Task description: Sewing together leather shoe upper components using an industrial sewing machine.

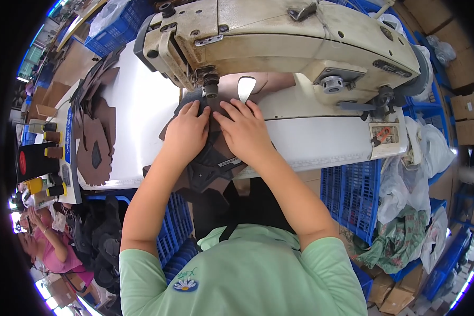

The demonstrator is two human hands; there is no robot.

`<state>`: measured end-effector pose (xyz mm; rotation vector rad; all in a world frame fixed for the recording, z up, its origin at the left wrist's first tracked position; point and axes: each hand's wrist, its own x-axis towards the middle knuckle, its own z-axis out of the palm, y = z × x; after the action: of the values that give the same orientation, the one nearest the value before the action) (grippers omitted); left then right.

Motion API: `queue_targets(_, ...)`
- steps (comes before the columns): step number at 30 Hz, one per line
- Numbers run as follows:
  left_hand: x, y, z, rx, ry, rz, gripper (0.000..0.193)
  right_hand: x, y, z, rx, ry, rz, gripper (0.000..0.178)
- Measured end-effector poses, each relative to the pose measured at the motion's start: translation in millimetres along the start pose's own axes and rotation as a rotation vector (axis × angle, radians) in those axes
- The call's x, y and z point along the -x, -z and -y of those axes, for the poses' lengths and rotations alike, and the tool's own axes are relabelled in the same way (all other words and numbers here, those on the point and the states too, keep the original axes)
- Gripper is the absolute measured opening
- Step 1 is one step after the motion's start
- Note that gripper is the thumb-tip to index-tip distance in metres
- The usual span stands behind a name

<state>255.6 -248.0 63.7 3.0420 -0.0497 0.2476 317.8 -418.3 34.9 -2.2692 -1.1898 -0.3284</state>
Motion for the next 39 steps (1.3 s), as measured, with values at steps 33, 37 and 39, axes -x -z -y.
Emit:
queue_targets(33, -11.0, -2.1, 14.5, 0.23, 0.058, -0.172, 0.018, 17.7, 16.7, -6.3, -0.053, 0.035, 0.175, 0.041)
queue_targets(37, -14.2, 0.0, 19.8, 0.155, -0.002, -0.214, 0.019, 13.8, 9.9, -0.9, -0.035, 0.014, 0.151, 0.041)
queue_targets(39, -14.9, 0.7, 22.2, 0.155, -0.007, -0.204, 0.019, 11.2, 5.5, 1.2, -0.029, -0.011, 0.122, 0.041)
